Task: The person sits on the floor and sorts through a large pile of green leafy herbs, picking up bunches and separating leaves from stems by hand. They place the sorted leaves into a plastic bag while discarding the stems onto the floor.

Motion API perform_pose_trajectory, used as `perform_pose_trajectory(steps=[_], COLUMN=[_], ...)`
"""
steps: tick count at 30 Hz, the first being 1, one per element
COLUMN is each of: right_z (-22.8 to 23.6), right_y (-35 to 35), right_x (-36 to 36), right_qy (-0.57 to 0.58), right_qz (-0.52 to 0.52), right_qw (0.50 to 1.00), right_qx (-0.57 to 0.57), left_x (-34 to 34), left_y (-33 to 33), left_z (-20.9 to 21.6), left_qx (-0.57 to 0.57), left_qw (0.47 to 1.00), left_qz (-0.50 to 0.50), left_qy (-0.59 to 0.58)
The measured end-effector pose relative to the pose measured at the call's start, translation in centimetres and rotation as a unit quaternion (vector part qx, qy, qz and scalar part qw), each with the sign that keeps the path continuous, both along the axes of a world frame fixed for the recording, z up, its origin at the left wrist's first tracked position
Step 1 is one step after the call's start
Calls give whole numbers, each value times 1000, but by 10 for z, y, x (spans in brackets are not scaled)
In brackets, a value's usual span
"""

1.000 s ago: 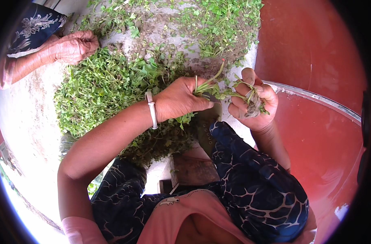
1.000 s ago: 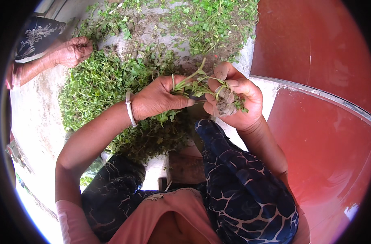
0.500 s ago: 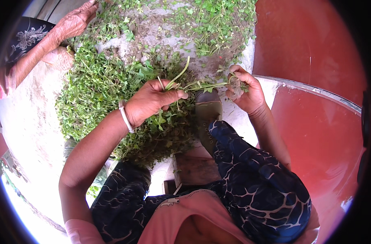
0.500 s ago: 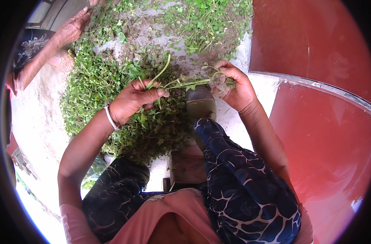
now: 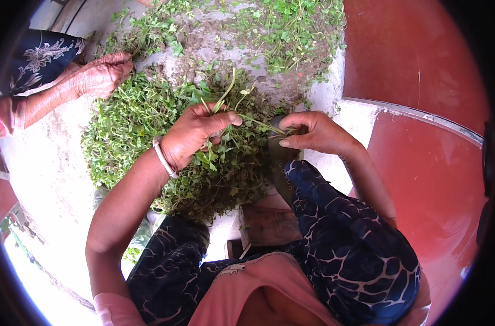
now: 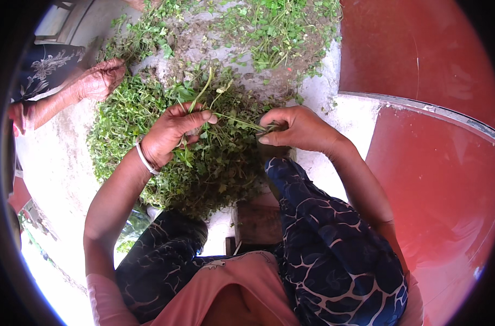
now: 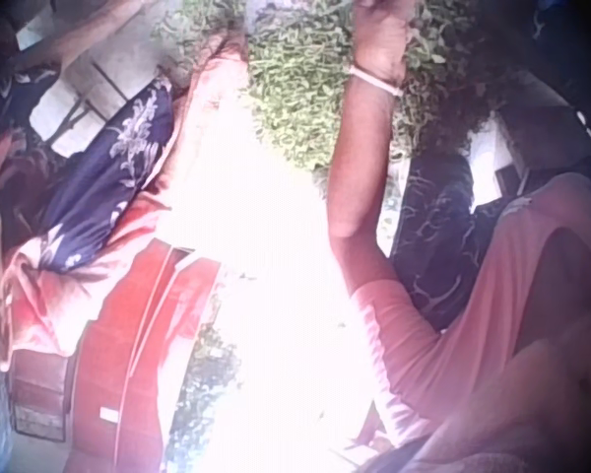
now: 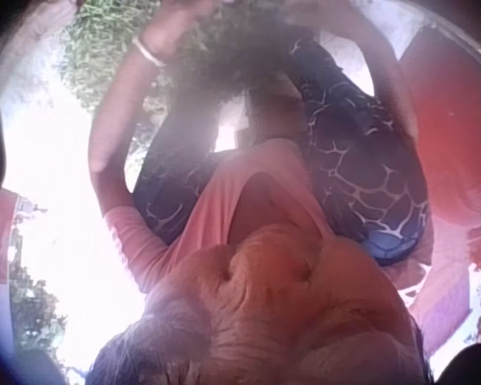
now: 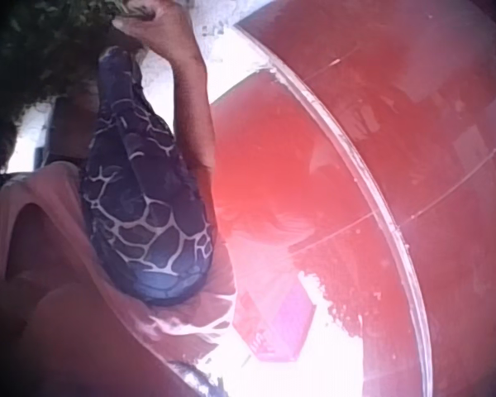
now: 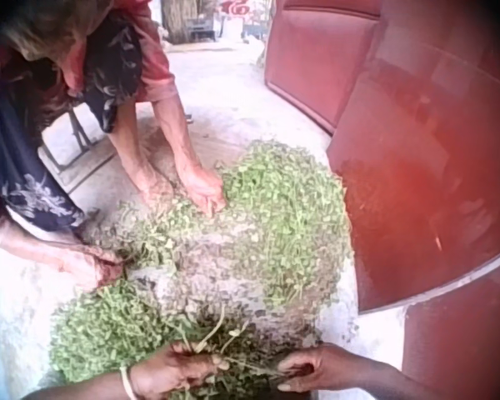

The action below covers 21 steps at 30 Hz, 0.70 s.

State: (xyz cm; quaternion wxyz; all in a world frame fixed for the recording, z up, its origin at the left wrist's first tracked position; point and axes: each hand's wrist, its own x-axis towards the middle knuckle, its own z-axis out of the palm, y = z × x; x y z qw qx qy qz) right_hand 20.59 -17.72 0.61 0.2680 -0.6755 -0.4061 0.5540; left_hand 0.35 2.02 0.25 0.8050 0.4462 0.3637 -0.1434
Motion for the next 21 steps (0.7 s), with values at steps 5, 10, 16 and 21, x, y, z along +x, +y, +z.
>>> perform_pose_trajectory(steps=[5,10,16,21], right_z=[3,11,16,17], right_y=[2,1,4,14], right_x=[0,5,-1,-16], right_qy=[15,171,222,260], right_qz=[9,-96,-139,-111], right_qw=[1000,980,961,952], right_qx=[3,-31,-90,-113], left_x=[-3,-35,-48,-25], left_y=[-1,3,-10,-24], left_z=[3,-5,14,15], left_qx=[18,197,287,390], left_qw=[1000,979,954,911], left_qz=[17,-13,83,24], left_qy=[4,48,11,-131])
